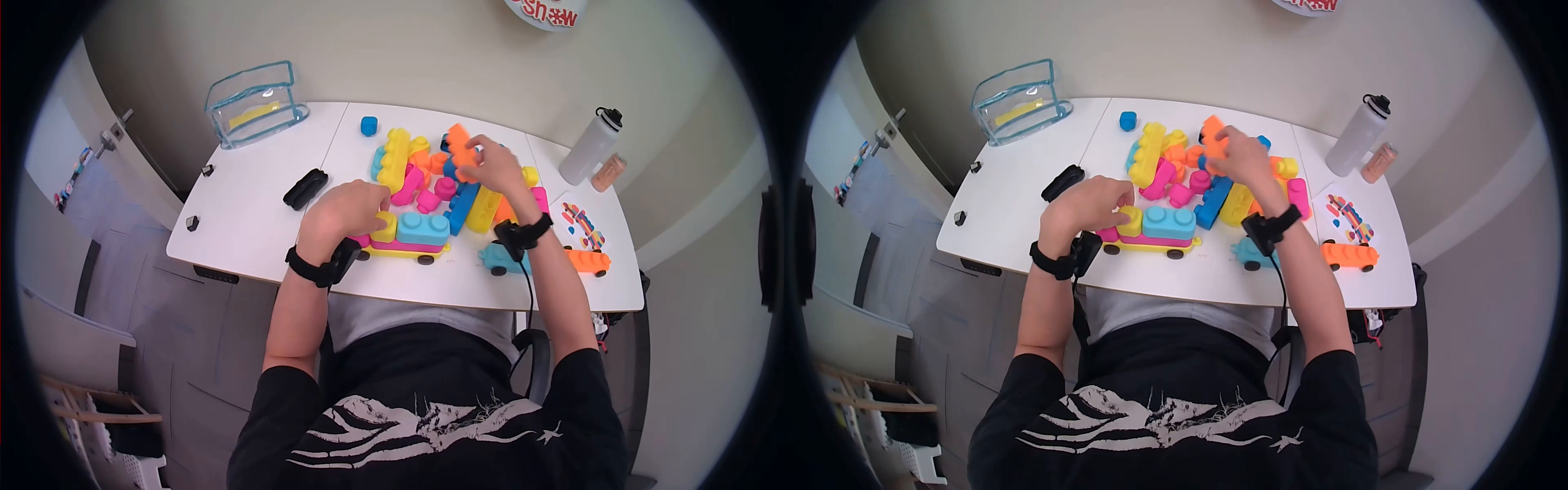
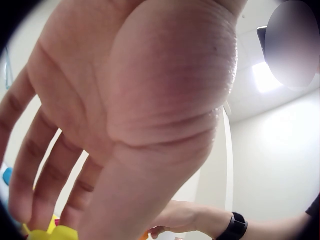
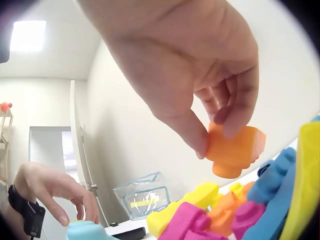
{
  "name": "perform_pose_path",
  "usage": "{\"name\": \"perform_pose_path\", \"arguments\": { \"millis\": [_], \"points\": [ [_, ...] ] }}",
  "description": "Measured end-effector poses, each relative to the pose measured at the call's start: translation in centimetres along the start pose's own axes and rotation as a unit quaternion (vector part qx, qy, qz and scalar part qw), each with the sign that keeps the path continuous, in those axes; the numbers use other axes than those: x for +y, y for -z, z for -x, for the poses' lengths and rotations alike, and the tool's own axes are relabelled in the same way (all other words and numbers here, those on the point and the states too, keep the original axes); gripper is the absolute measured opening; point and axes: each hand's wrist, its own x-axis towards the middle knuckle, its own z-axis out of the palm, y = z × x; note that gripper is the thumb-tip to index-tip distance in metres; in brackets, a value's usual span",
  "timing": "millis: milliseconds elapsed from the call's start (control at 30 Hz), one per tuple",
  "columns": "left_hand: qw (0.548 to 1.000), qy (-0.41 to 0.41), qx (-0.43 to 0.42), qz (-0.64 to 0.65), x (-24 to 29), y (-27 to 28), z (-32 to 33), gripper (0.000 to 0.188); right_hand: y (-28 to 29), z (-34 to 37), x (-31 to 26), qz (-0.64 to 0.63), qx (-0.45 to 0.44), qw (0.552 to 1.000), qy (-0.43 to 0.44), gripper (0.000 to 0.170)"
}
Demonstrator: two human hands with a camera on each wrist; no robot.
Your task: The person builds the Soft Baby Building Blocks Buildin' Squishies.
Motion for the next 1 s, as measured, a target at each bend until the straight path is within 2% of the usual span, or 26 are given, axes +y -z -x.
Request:
{"name": "perform_pose_path", "arguments": {
  "millis": [67, 133, 200, 233, 300, 333, 400, 433, 500, 533, 600, 633, 700, 833, 900, 1000],
  "points": [
    [1.0, -0.006, 0.004, 0.002, 0.0, 0.1, 0.1, 0.028, 1.4, 0.8, 0.6, 0.035, 0.004, 0.998, -0.043, 0.059],
    [1.0, -0.004, 0.001, 0.011, 0.1, 0.1, 0.0, 0.029, 1.7, 1.2, 1.4, 0.056, -0.007, 0.998, -0.04, 0.055],
    [1.0, 0.002, 0.004, 0.009, 0.2, 0.0, 0.0, 0.03, 1.8, 1.7, 1.7, 0.057, -0.103, 0.987, -0.111, 0.051],
    [1.0, 0.003, 0.006, 0.01, 0.1, 0.0, 0.0, 0.03, 1.9, 1.9, 1.1, 0.058, -0.104, 0.987, -0.109, 0.051],
    [1.0, 0.0, 0.007, 0.001, 0.1, -0.1, -0.1, 0.031, 1.9, 2.3, -0.2, 0.281, -0.026, 0.958, -0.047, 0.048],
    [1.0, 0.0, 0.006, 0.001, 0.1, -0.1, 0.0, 0.031, 1.5, 2.1, -0.5, 0.281, -0.027, 0.958, -0.048, 0.048],
    [1.0, -0.003, 0.009, 0.009, 0.1, 0.2, 0.0, 0.031, 0.6, 1.3, -1.4, 0.292, 0.062, 0.951, 0.084, 0.036],
    [1.0, -0.005, 0.007, 0.006, 0.2, 0.2, 0.0, 0.031, 0.1, 0.4, -2.5, 0.291, 0.063, 0.951, 0.081, 0.036],
    [1.0, 0.011, 0.001, 0.012, 0.2, 0.2, 0.0, 0.032, -0.7, -2.0, -5.2, 0.275, -0.122, 0.953, 0.032, 0.037],
    [1.0, 0.009, -0.001, 0.009, 0.1, 0.2, 0.0, 0.032, -1.5, -2.8, -5.4, 0.273, -0.12, 0.954, 0.029, 0.037],
    [1.0, -0.008, 0.015, 0.002, -0.2, 0.0, 0.0, 0.032, -4.4, -4.5, -4.8, 0.176, -0.12, 0.968, 0.132, 0.022],
    [1.0, -0.009, 0.016, 0.001, -0.5, -0.2, 0.0, 0.032, -5.4, -5.3, -4.7, 0.176, -0.119, 0.968, 0.132, 0.022],
    [0.999, -0.016, 0.035, 0.016, -1.0, -0.4, 0.0, 0.029, -7.1, -6.9, -4.6, 0.245, -0.199, 0.945, 0.08, 0.041],
    [0.999, -0.015, 0.04, 0.017, -1.0, -0.2, 0.2, 0.029, -8.5, -8.3, -2.9, 0.22, -0.202, 0.95, 0.091, 0.042],
    [0.999, -0.017, 0.027, 0.0, -0.9, -0.2, 0.3, 0.031, -8.7, -7.8, -2.5, 0.163, -0.162, 0.965, 0.124, 0.031],
    [0.999, -0.012, 0.031, 0.006, -0.7, -0.1, 0.4, 0.032, -8.5, -7.5, -2.9, 0.205, -0.149, 0.961, 0.112, 0.034]
  ]
}}
